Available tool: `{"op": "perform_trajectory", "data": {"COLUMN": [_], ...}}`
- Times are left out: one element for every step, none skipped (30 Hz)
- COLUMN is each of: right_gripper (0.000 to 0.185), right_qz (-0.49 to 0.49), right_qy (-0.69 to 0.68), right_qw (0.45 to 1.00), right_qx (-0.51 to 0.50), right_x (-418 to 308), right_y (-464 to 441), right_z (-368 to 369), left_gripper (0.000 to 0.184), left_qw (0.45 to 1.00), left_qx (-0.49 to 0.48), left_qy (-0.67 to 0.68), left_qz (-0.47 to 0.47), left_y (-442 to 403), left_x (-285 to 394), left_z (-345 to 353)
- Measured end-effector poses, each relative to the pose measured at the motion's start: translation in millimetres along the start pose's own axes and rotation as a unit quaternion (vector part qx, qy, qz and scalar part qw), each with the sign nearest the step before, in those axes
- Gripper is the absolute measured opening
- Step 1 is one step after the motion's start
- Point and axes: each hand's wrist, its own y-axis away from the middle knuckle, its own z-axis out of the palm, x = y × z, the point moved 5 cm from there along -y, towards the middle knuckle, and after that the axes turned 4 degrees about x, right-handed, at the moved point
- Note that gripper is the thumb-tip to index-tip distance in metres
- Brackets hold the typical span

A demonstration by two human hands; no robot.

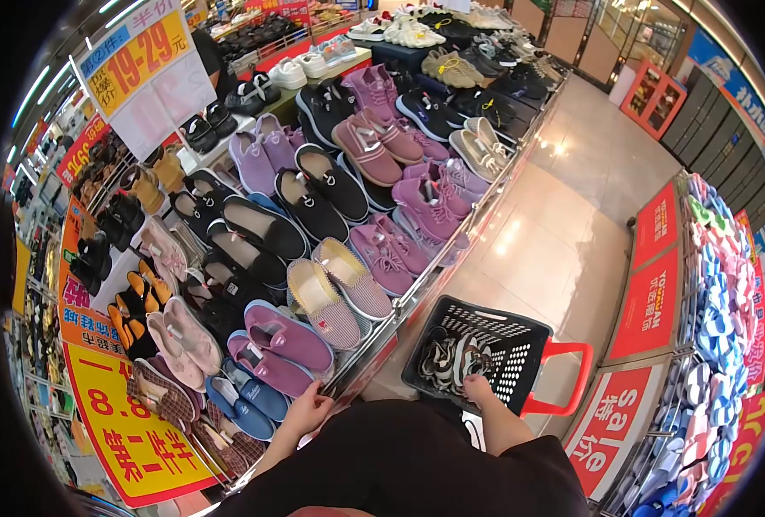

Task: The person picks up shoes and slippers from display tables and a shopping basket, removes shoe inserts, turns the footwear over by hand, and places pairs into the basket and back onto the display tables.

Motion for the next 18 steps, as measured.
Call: {"op": "perform_trajectory", "data": {"right_gripper": [0.02, 0.017, 0.017, 0.017, 0.017, 0.017, 0.017, 0.017, 0.018, 0.019, 0.019, 0.019, 0.019, 0.019, 0.019, 0.019, 0.018, 0.018], "right_qz": [-0.004, 0.0, -0.001, 0.011, 0.022, 0.027, 0.026, 0.03, 0.032, 0.047, 0.046, 0.054, 0.064, 0.072, 0.068, 0.072, 0.077, 0.076], "right_qy": [0.018, -0.03, -0.029, -0.03, -0.031, -0.024, -0.021, -0.015, -0.009, -0.022, -0.016, -0.004, 0.006, 0.004, -0.013, -0.02, -0.028, -0.017], "right_qw": [1.0, 1.0, 1.0, 0.999, 0.999, 0.999, 0.999, 0.999, 0.999, 0.998, 0.998, 0.998, 0.998, 0.997, 0.998, 0.997, 0.996, 0.997], "right_qx": [-0.001, 0.009, 0.009, 0.024, 0.039, 0.005, 0.004, 0.016, 0.027, 0.03, 0.026, 0.022, 0.02, 0.008, 0.006, -0.012, -0.029, -0.026], "right_x": [-2.4, -3.5, -4.4, -2.4, 3.2, 7.8, 12.8, 18.4, 21.1, 22.1, 20.0, 20.8, 22.5, 24.2, 25.2, 26.9, 29.2, 30.8], "right_y": [1.0, 5.3, 5.9, 5.6, 1.0, -4.4, -4.3, -4.2, -7.0, -2.8, -0.9, 2.9, 6.8, 10.1, 13.4, 12.5, 12.2, 10.7], "right_z": [-4.1, -11.4, -13.2, -19.1, -26.7, -28.8, -27.1, -27.4, -28.9, -25.7, -20.7, -15.7, -11.4, -7.0, -2.6, 1.1, 6.0, 8.1], "left_gripper": [0.069, 0.07, 0.072, 0.072, 0.071, 0.071, 0.071, 0.069, 0.068, 0.068, 0.065, 0.062, 0.062, 0.059, 0.056, 0.049, 0.049, 0.047], "left_qw": [1.0, 0.999, 0.997, 0.998, 0.996, 0.993, 0.994, 0.987, 0.978, 0.979, 0.976, 0.972, 0.973, 0.97, 0.966, 0.962, 0.961, 0.958], "left_qx": [0.0, -0.004, -0.008, -0.008, -0.01, -0.011, -0.01, 0.008, 0.026, 0.028, 0.034, 0.039, 0.038, 0.051, 0.063, 0.095, 0.09, 0.098], "left_qy": [-0.001, -0.037, -0.072, -0.07, -0.092, -0.114, -0.111, -0.159, -0.206, -0.203, -0.217, -0.231, -0.229, -0.239, -0.249, -0.257, -0.26, -0.269], "left_qz": [0.001, -0.001, -0.003, -0.003, -0.008, -0.013, -0.014, -0.012, -0.011, -0.016, -0.004, 0.008, 0.005, -0.005, -0.012, -0.002, 0.003, -0.009], "left_y": [1.5, 3.1, 4.0, 4.7, 5.2, 5.0, 4.2, 2.6, 0.6, -0.7, -1.9, -2.4, -4.3, -6.1, -6.8, -5.2, -6.3, -5.8], "left_x": [5.2, 11.0, 16.4, 20.2, 23.1, 24.9, 25.3, 24.8, 24.3, 23.9, 25.6, 26.2, 24.4, 22.6, 22.2, 26.3, 29.6, 31.3], "left_z": [-1.8, -3.0, -3.7, -3.7, -3.2, -2.1, 0.3, 1.8, 2.4, 3.0, 2.7, 2.7, 3.6, 4.4, 6.0, 6.5, 8.7, 9.0]}}
